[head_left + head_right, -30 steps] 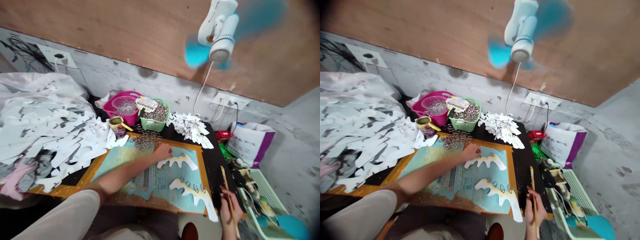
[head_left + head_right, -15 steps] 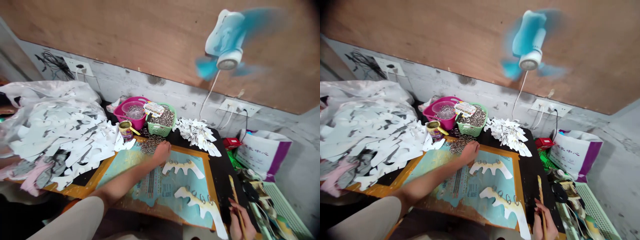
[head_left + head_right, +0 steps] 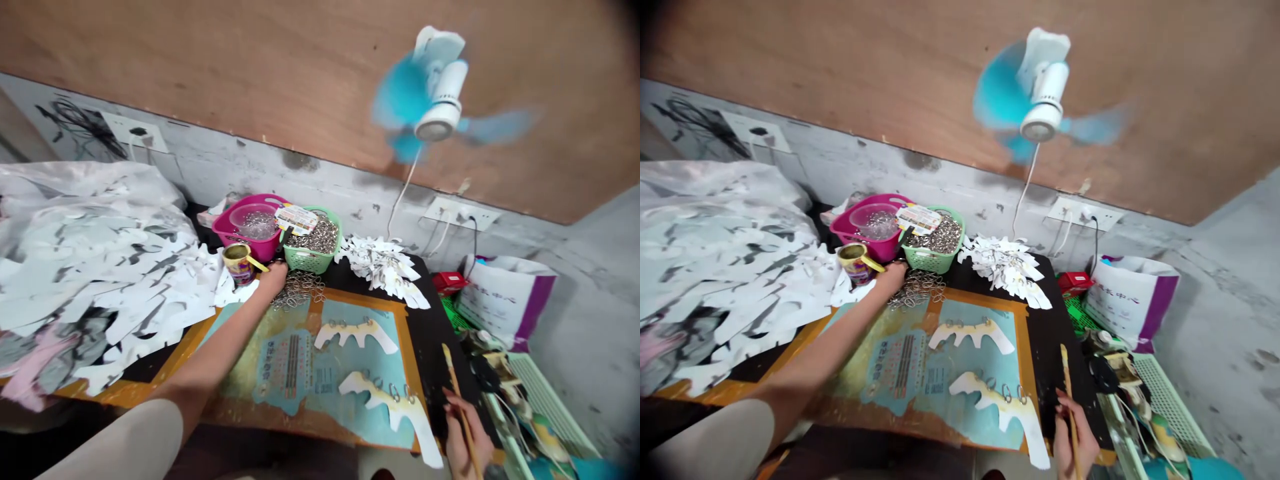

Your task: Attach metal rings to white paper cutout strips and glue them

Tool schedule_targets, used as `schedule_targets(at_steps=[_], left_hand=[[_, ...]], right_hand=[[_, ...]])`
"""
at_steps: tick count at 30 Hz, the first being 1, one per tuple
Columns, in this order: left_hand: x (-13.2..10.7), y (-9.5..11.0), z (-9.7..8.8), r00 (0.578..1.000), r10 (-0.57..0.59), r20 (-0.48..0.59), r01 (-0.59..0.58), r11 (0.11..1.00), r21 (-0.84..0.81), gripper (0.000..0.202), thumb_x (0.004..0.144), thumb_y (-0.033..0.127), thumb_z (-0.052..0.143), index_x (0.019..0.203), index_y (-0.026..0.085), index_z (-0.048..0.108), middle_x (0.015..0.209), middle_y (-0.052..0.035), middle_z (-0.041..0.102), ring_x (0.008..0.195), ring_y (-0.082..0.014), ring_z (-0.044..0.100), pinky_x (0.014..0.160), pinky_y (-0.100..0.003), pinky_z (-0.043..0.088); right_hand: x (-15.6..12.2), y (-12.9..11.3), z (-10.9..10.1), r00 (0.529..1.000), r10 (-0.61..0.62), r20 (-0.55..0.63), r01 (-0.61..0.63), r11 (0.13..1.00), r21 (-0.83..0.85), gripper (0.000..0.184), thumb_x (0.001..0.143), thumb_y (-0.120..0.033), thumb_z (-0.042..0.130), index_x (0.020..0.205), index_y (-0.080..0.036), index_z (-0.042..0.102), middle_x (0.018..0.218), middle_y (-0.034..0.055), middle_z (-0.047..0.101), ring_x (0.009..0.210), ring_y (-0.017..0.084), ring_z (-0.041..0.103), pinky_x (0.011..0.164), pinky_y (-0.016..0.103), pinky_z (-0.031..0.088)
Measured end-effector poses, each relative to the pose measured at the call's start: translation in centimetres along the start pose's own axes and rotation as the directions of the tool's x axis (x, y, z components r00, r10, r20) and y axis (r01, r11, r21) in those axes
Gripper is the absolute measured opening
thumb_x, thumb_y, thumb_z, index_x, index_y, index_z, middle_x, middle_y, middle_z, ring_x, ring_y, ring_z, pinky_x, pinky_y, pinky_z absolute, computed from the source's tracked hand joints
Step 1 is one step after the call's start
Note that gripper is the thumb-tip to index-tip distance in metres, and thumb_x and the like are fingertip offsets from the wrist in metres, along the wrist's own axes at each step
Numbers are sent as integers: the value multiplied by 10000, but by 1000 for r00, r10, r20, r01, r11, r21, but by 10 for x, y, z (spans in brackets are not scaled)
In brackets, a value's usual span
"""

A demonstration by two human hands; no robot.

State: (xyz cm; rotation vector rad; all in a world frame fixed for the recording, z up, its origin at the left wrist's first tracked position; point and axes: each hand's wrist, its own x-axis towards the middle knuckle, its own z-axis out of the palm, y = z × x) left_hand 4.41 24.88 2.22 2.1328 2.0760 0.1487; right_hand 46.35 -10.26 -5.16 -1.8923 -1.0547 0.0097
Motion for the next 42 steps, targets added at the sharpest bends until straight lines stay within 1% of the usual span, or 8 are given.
schedule_targets(at_steps=[7,10,15,19,25,28,38,42], left_hand=[[-24,11,4,985,100,-142,-108,993,-53,289,980,201,376,1172,72,549,1262,-240,493,993,-295,639,821,-402,516],[-39,34,13,954,274,-119,-288,950,-121,253,987,209,363,1115,130,566,1137,-157,573,957,-244,630,836,-348,502],[-45,81,30,833,550,-54,-544,800,-253,162,951,162,442,971,178,602,978,-71,627,903,-183,623,850,-277,485],[-29,99,37,808,585,-61,-571,756,-320,105,891,131,507,878,160,606,924,-76,620,890,-197,626,835,-286,482],[-7,93,37,818,569,-86,-552,734,-395,109,837,135,521,804,154,622,1093,-105,605,806,-176,624,790,-296,485],[-4,92,32,789,612,-56,-567,689,-450,121,846,163,516,846,168,636,906,-59,658,784,-178,624,751,-267,476],[-29,140,34,478,860,179,-604,470,-644,134,835,188,577,911,138,675,725,-12,695,640,-133,638,622,-203,454],[-28,152,35,400,891,217,-642,441,-627,117,812,152,604,842,134,716,710,-13,690,640,-126,630,603,-186,441]], right_hand=[[1,3,1,998,-56,10,56,998,11,327,803,-475,588,917,-184,684,1031,104,753,888,283,697,783,330,521],[3,3,2,997,-77,3,76,996,42,326,797,-482,597,885,-180,685,1008,103,761,857,270,707,759,317,534],[4,-3,2,997,-74,-6,74,997,31,315,807,-480,603,869,-184,693,998,100,767,849,267,715,737,305,544],[3,-5,1,996,-90,6,90,996,28,283,829,-446,586,901,-192,686,1021,90,760,862,257,717,740,290,544],[2,5,-1,992,-117,39,116,993,33,268,853,-419,569,943,-192,679,1051,91,746,908,258,716,763,278,540],[2,8,0,992,-117,48,115,993,39,265,855,-409,573,951,-186,679,1063,100,743,928,262,713,782,278,537],[2,-9,3,993,-114,-14,115,989,93,242,826,-393,575,894,-183,673,988,99,756,866,251,712,737,282,531],[0,-14,3,997,-75,-25,78,990,117,259,837,-399,550,923,-184,665,1027,104,744,904,254,700,758,293,525]])
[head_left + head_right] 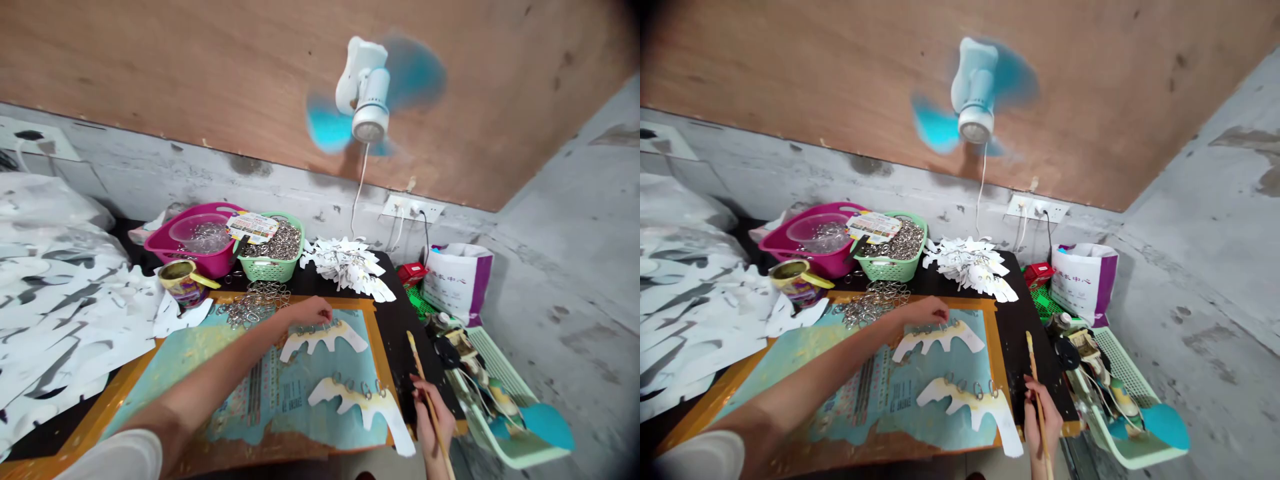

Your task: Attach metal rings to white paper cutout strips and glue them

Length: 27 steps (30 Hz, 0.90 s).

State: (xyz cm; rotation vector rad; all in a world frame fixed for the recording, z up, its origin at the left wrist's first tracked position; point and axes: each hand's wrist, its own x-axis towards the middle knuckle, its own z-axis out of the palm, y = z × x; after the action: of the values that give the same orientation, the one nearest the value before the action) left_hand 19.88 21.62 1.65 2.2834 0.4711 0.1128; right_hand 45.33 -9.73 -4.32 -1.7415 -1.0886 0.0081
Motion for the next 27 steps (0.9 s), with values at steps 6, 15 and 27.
schedule_targets(at_steps=[6,15,27], left_hand=[[7,0,5,998,51,-38,-46,991,129,148,779,91,630,824,158,755,888,-43,712,804,-156,645,751,-207,453],[-4,11,9,964,54,-259,4,976,218,214,837,100,552,927,165,734,929,-59,719,830,-172,658,774,-233,478],[-137,18,10,847,-53,-529,137,983,121,257,951,269,443,968,188,686,902,-55,696,790,-171,644,705,-254,486]], right_hand=[[3,7,-2,999,-37,32,38,999,-16,225,808,-371,589,893,-183,679,1002,103,759,845,248,720,697,280,544],[7,-15,1,998,-24,55,28,996,-85,229,880,-383,548,963,-191,641,1099,131,732,945,278,707,835,366,533],[75,-96,104,874,-26,486,184,942,-280,334,758,-178,495,1087,-232,515,1184,113,589,830,234,650,658,309,482]])
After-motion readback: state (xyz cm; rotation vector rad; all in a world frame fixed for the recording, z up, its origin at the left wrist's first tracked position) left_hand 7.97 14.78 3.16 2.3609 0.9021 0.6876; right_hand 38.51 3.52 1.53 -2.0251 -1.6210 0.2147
